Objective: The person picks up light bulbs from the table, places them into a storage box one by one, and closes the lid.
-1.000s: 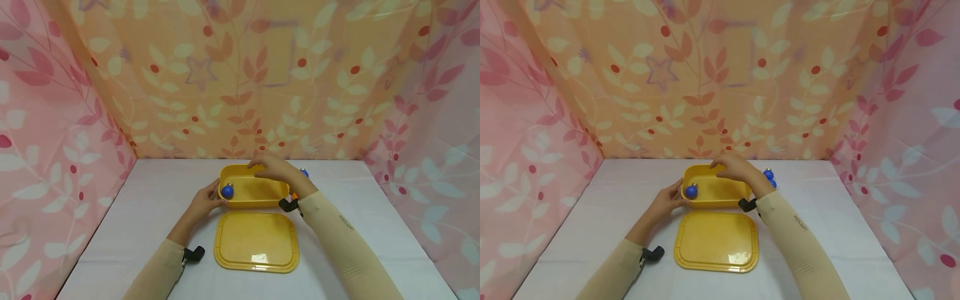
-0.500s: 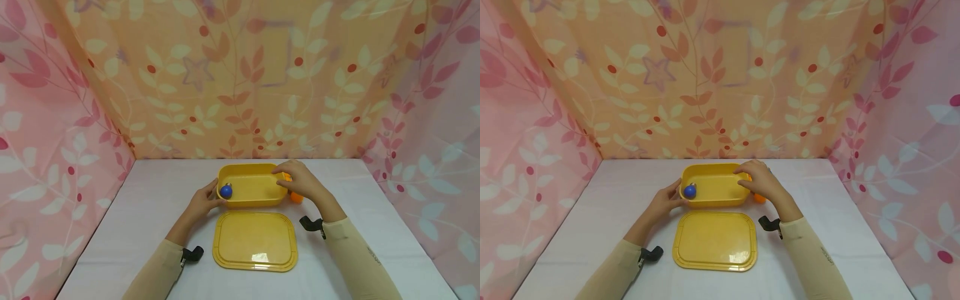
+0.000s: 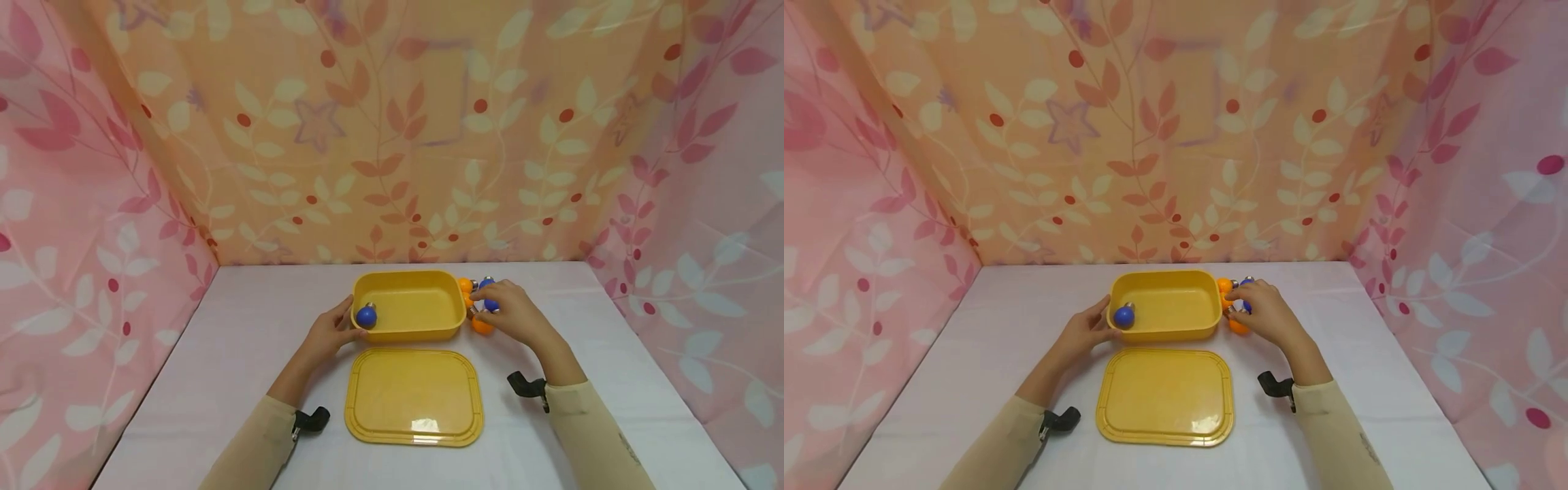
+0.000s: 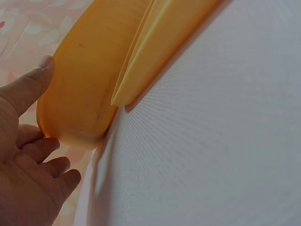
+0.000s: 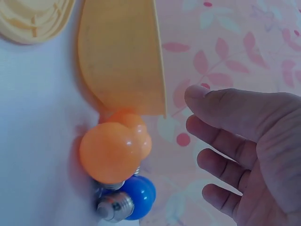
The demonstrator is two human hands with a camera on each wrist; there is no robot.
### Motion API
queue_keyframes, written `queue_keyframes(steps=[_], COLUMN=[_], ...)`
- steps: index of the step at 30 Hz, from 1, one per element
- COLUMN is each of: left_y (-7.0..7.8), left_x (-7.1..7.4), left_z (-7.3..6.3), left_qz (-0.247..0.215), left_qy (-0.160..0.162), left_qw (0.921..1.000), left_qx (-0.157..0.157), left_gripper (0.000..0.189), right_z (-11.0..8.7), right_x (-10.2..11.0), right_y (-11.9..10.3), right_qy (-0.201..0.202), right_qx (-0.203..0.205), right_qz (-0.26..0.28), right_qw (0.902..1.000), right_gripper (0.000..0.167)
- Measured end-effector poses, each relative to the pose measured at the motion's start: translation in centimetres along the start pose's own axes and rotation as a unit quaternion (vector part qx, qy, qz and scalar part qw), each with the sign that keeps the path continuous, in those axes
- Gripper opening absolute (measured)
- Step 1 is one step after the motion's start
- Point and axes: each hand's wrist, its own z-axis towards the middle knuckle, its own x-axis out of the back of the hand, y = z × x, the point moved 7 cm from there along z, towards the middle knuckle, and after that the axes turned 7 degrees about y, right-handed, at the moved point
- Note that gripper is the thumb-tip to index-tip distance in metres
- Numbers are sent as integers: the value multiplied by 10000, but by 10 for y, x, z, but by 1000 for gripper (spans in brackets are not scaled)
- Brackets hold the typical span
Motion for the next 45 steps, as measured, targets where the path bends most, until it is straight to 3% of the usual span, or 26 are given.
queue_keyframes(steps=[9, 16, 21, 26, 31, 35, 45], left_y=[1, 1, 2, 2, 2, 1, -2], left_x=[-1, 0, 1, 2, 1, 1, 0], left_z=[0, 0, 1, -1, -3, -4, -1], left_qz=[114, 39, -6, -33, -42, -1, 6], left_qy=[29, 46, 81, 90, 40, 48, -19], left_qw=[9999, 9998, 9997, 9999, 9999, 10000, 10000], left_qx=[-68, -179, -245, -117, -83, -58, -90], left_gripper=[101, 99, 101, 99, 100, 100, 103], right_z=[-9, -11, -10, -10, -13, -15, -20], right_x=[-8, -18, -21, -25, -29, -30, -13], right_y=[24, 27, 30, 33, 39, 41, 48], right_qy=[-261, -375, -447, -532, -645, -658, -703], right_qx=[-531, -466, -589, -782, -1087, -1044, -1145], right_qz=[-283, -684, -822, -906, -791, -580, 740], right_qw=[9978, 9959, 9939, 9914, 9888, 9907, 9882], right_gripper=[42, 47, 43, 35, 33, 34, 40])
